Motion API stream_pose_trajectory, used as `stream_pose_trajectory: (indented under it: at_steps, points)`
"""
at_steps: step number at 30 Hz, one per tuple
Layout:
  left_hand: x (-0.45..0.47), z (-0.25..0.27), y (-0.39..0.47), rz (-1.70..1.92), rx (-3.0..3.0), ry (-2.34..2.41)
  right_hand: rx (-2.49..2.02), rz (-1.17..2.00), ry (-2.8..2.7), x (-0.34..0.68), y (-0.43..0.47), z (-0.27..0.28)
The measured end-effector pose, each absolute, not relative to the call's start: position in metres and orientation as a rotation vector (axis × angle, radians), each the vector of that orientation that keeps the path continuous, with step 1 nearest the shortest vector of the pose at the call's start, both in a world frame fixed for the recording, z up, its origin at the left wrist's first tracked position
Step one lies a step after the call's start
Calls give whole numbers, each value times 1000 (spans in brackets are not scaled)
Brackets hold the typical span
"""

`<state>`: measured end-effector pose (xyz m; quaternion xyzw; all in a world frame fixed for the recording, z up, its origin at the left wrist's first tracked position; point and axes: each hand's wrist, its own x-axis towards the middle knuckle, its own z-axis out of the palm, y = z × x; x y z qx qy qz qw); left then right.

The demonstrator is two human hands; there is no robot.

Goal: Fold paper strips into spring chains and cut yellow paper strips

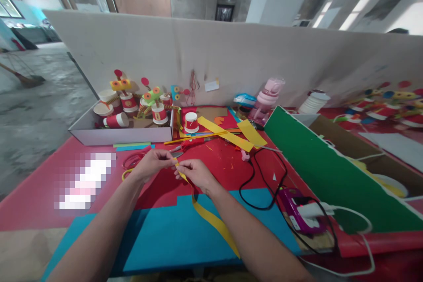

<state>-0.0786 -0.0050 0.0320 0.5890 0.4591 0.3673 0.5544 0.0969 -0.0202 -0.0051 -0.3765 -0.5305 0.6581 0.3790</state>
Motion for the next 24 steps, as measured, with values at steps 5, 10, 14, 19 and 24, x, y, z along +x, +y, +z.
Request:
stream_pose_trajectory:
  at_steps: [5,10,14,19,24]
  points:
    - [-81,29,-3,933,1347,1056,-1005,1662,-1361,97,-21,-4]
    - [-84,27,-1,1077,1311,1021,-968,1770,-1235,96,-24,0]
    - [-82,25,0,1023,1331,1027,-942,1727,-1168,92,-23,-3]
    - [-80,25,-1,968,1394,1073,-1011,1554,-1244,89,-20,-9]
    - [-79,24,-1,997,1377,1073,-1036,1521,-1274,89,-22,-4]
